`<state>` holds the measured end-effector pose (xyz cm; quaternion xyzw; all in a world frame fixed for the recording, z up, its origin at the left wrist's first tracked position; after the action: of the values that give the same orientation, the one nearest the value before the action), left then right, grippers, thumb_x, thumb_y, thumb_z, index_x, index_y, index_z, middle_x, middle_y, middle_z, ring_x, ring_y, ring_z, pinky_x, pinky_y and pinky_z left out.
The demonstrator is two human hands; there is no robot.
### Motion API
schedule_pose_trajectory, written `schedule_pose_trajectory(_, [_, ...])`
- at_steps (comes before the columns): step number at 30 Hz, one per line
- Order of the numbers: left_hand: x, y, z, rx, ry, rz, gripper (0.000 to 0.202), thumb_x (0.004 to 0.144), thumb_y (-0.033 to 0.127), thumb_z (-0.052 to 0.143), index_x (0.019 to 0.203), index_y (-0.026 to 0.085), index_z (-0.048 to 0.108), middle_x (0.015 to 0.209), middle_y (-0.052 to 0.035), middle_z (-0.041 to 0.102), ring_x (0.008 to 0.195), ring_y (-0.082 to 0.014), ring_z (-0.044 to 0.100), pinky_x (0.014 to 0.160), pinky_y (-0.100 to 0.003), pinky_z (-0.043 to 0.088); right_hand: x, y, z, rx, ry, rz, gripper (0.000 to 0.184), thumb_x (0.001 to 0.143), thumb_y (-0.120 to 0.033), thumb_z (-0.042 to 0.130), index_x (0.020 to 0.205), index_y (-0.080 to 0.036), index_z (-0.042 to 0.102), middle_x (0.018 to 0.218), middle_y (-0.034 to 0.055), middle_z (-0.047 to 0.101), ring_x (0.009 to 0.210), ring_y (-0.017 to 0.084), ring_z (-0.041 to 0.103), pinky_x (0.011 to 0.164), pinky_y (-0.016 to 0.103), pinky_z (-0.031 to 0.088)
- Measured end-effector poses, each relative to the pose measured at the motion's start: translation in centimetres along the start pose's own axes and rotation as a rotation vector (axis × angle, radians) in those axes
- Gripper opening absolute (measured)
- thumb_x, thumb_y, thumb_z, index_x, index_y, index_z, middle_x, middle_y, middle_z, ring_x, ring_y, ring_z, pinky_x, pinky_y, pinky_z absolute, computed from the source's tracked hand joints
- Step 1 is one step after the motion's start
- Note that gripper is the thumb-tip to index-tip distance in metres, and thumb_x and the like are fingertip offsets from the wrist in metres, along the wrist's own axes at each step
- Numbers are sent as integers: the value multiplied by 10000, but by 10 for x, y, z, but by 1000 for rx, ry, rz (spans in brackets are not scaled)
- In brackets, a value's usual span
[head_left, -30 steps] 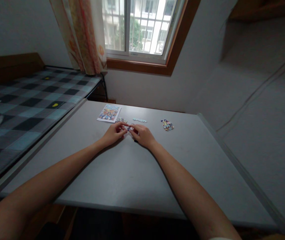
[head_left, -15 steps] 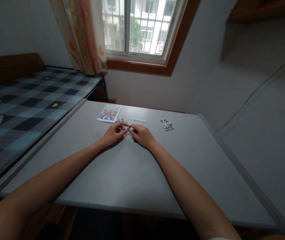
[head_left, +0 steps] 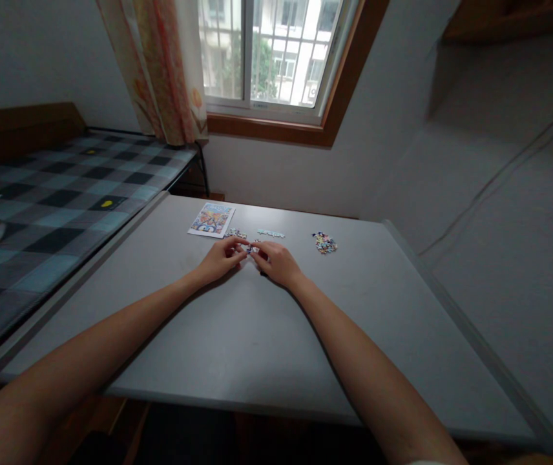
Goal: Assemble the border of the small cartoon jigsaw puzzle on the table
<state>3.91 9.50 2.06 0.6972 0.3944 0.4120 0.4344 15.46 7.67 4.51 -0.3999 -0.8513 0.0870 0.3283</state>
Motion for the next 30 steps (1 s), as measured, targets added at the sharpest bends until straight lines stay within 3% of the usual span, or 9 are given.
schedule_pose_trajectory(30, [0, 0, 0, 7, -2, -1, 326, 782, 345, 659, 1033, 142, 619, 705, 16, 605, 549, -101, 607, 518, -208, 460, 0, -1, 0, -2, -4, -1, 249, 929, -282, 535, 1098, -163, 673, 839, 65, 684, 754, 161, 588, 779, 304, 457])
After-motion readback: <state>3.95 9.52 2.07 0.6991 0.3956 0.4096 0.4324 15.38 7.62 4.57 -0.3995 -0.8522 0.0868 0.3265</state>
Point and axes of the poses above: each hand's wrist, its own x-axis towards the middle knuckle, its own z-axis out of the palm, y = z × x, the point moved 10 cm from there along x, towards the middle knuckle
